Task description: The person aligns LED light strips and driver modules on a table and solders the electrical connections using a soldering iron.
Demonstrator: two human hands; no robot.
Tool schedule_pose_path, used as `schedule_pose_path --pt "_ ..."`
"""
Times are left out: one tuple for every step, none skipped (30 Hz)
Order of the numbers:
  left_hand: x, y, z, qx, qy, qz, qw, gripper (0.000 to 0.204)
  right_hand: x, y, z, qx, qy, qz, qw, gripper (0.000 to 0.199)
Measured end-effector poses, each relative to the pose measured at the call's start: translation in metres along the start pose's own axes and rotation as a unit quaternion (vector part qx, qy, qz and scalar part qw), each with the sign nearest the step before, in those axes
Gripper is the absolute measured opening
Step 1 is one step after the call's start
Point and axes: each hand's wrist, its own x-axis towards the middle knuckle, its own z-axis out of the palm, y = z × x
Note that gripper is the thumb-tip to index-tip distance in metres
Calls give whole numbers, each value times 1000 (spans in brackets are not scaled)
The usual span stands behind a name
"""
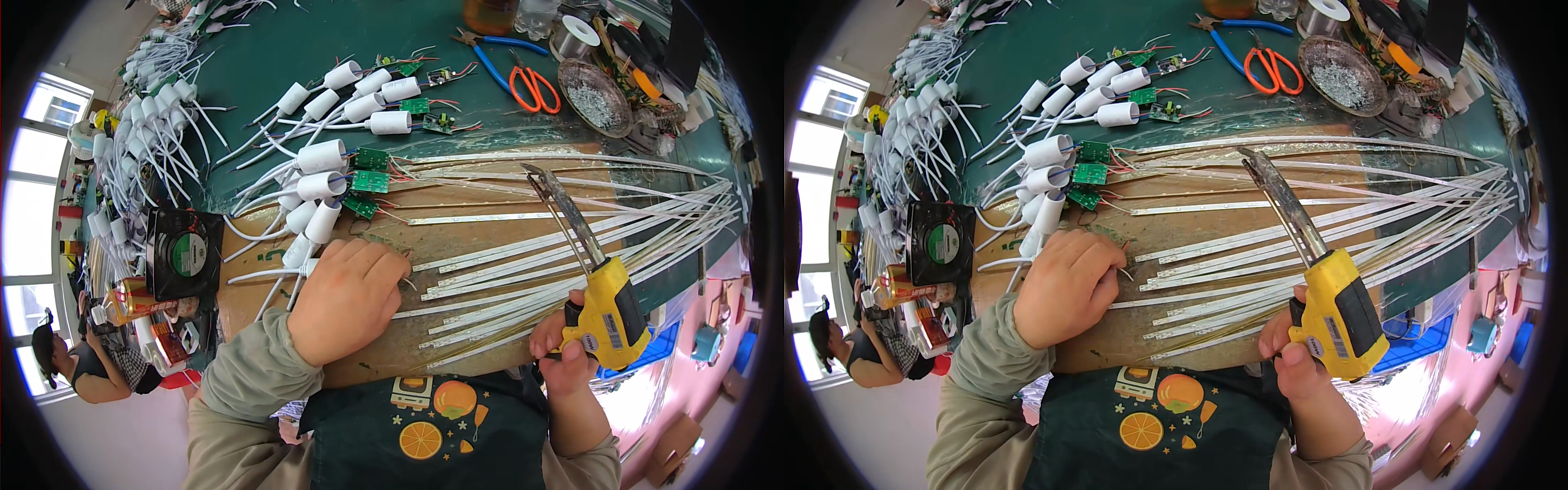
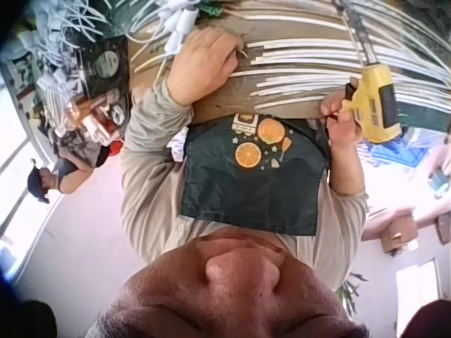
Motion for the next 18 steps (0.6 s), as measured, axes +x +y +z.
schedule_pose_path --pt "-3 -1 1 -7 1 -1 1000 20 0 0 0 -1 -2 3 1000 70" --pt "-5 -2 2 -15 1 -2 1000 21 1 1 0 0 -5 4 1000 70" --pt "-5 -1 2 -16 2 -3 1000 21 0 1 -1 -2 -4 2 1000 71" --pt "-5 2 2 -13 15 -15 1000 21 0 1 0 -4 -4 -1 1000 71" --pt "-5 3 2 -10 29 -27 999 22 0 1 0 -5 -4 0 1000 71" --pt "-5 4 2 -11 29 -30 999 22 0 1 1 -12 -2 -4 1000 71" --pt "-5 4 2 -13 32 -36 999 23 1 0 1 -19 1 -8 1000 71" --pt "-6 4 3 -15 35 -42 998 24 1 0 2 -20 0 -6 1000 71" --pt "-7 4 3 -16 35 -44 998 24 1 0 2 -28 1 -10 1000 71" --pt "-7 5 4 -22 41 -51 998 24 1 -1 2 -36 1 -13 999 72" --pt "-8 5 5 -28 46 -59 997 24 1 -1 2 -38 1 -11 999 72" --pt "-9 5 6 -29 47 -62 997 24 1 1 1 -41 -1 -16 999 71" --pt "-10 3 8 -17 55 -38 998 24 1 2 1 -44 -2 -21 999 71" --pt "-11 3 10 -5 64 -14 998 24 0 2 0 -45 -5 -18 999 71" --pt "-11 2 11 -7 65 -16 998 24 0 2 0 -45 -3 -16 999 72" --pt "-10 2 12 2 69 -11 998 23 0 2 0 -45 -1 -14 999 72" --pt "-10 2 13 12 73 -6 997 23 0 1 1 -46 -3 -12 999 72" --pt "-11 2 14 9 73 -7 997 23 0 0 2 -53 0 -14 998 72"
